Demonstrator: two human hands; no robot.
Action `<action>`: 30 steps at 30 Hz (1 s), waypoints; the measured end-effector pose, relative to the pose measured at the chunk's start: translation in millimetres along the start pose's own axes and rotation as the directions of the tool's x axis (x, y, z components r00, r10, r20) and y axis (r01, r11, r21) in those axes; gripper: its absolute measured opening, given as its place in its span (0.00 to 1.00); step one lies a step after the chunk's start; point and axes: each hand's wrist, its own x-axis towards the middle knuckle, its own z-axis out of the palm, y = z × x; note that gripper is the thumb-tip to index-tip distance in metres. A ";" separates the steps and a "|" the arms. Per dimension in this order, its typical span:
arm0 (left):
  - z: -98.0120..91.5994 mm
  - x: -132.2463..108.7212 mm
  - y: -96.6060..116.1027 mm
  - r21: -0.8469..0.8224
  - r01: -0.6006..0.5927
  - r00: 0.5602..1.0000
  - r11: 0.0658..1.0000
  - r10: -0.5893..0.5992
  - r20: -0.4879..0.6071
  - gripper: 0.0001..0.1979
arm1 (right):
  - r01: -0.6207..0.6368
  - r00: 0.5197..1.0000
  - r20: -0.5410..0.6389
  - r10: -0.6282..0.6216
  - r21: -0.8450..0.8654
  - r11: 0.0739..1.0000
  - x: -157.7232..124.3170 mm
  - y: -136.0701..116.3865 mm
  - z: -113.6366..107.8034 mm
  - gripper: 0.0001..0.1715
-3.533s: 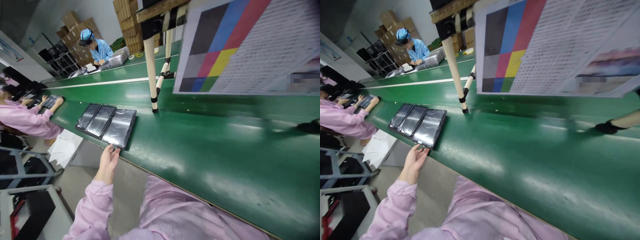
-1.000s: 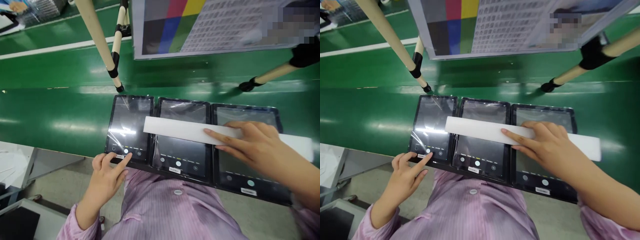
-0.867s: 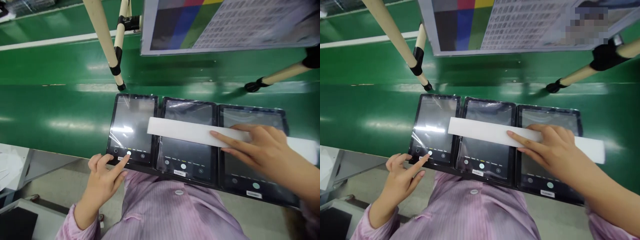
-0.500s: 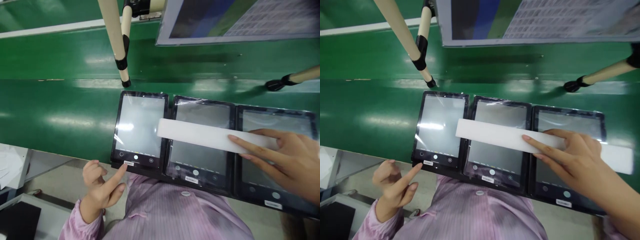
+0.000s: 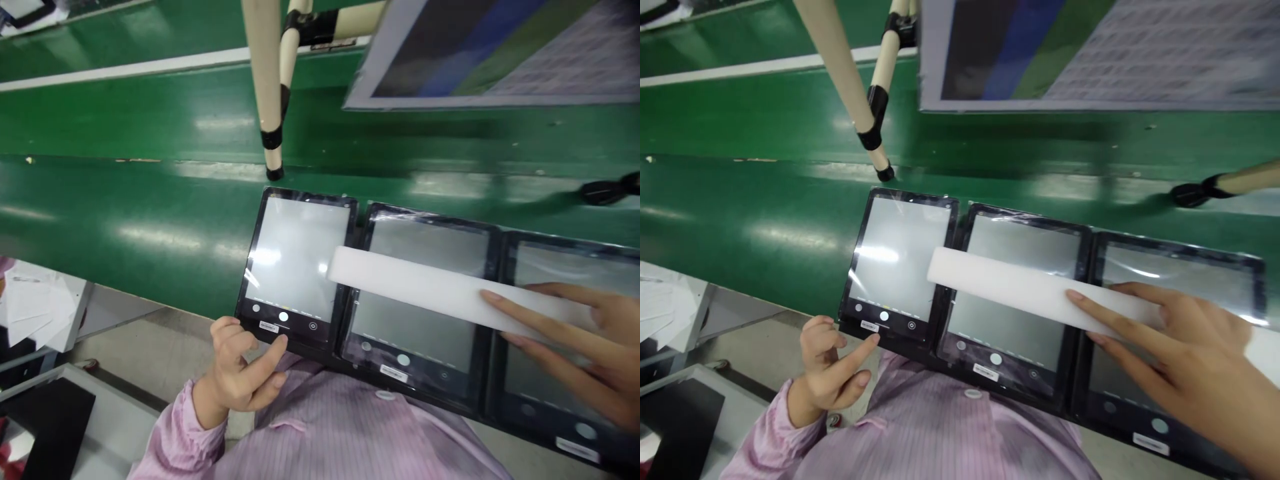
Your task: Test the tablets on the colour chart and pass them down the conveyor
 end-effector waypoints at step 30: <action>57.7 83.1 126.6 -0.154 -0.319 0.869 0.935 0.354 0.345 0.14 | -0.091 0.983 -0.173 0.067 -0.130 0.987 -130.4 69.9 -59.4 0.42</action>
